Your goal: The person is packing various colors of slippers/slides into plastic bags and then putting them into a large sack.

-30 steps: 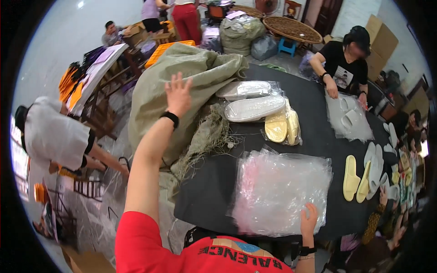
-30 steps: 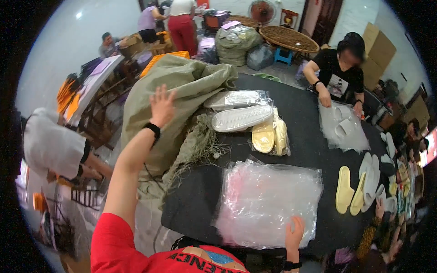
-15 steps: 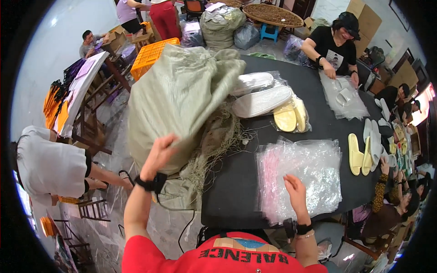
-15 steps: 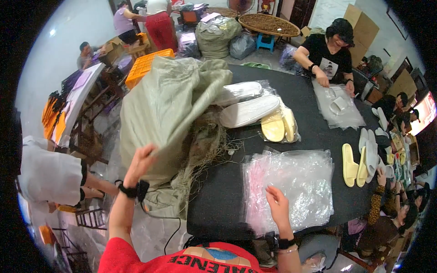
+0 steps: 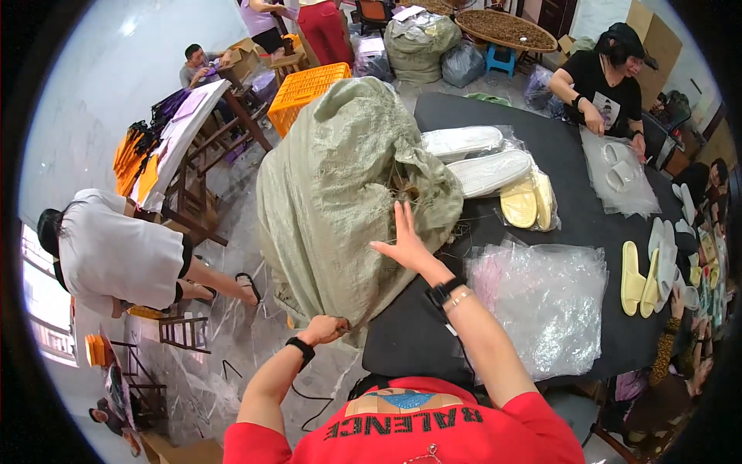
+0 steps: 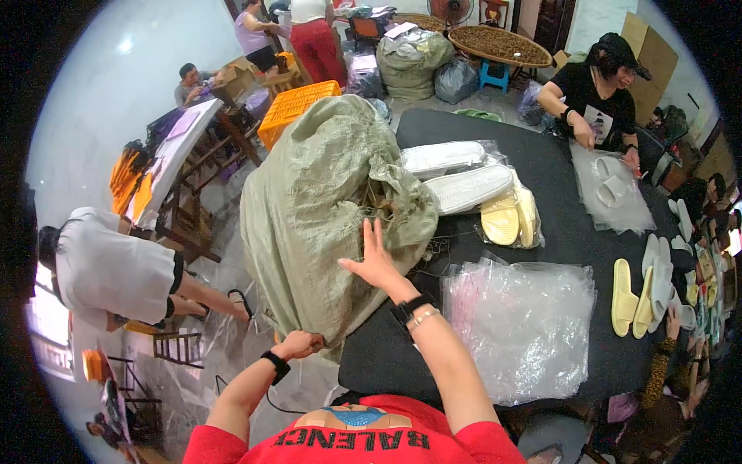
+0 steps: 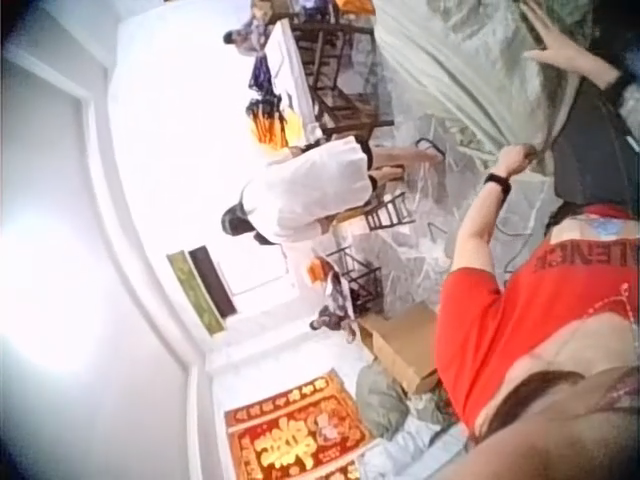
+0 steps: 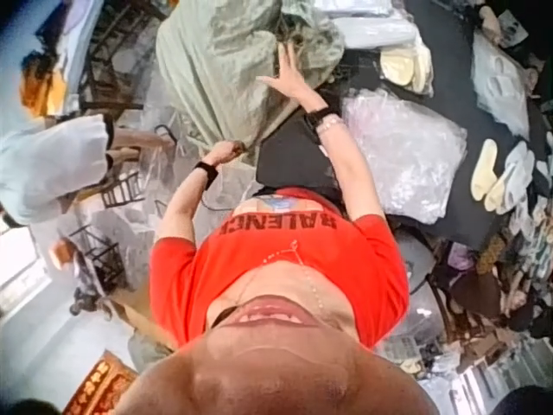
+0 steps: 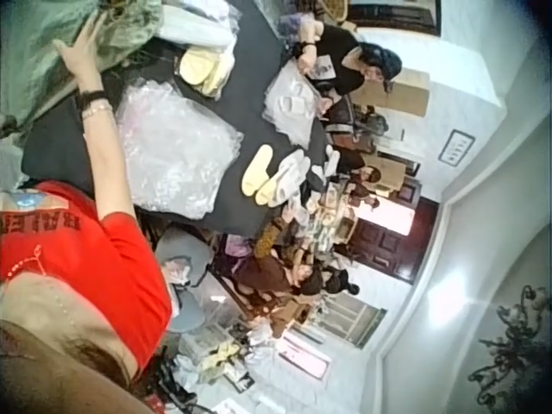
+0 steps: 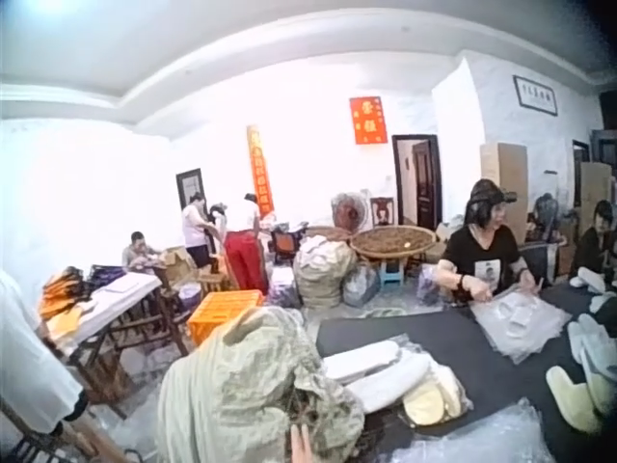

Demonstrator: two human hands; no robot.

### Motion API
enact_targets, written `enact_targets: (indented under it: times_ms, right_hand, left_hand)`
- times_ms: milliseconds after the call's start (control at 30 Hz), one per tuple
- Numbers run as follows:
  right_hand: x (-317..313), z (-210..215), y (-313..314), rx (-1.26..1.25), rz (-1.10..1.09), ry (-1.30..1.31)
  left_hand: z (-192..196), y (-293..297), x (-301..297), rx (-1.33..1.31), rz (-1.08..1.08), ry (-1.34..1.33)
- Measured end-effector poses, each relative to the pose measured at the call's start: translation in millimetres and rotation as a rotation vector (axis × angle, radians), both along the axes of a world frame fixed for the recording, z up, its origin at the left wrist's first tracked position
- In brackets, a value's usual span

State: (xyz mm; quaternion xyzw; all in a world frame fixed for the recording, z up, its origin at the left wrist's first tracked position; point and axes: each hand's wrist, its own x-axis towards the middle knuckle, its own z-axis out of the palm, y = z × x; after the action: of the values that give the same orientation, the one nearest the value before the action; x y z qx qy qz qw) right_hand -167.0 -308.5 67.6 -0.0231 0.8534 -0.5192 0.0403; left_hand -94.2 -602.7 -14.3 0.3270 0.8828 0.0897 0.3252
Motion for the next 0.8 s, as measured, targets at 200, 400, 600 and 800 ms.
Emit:
enact_targets:
  times_ms: [200,400,600,800]
  right_hand:
    - [-10.0,-45.6,-33.7,-0.289,0.132,-0.187]
    - [8.7,-14.1,-61.9,0.078,0.417,-0.079]
    - [36.2,-9.9,-99.9,0.125,0.613,0.195]
    - [36.5,51.0,-57.9,0.244,0.603,0.006]
  left_hand:
    - [6.6,11.0,-37.4,-0.014,-0.038,-0.183]
    - [142.2,39.5,-118.4,0.271,0.132,0.0]
    - [166.9,146.0,-211.8,0.415,0.352,1.062]
    - [103.3,25.3,-311.4,0.276,0.578,0.782]
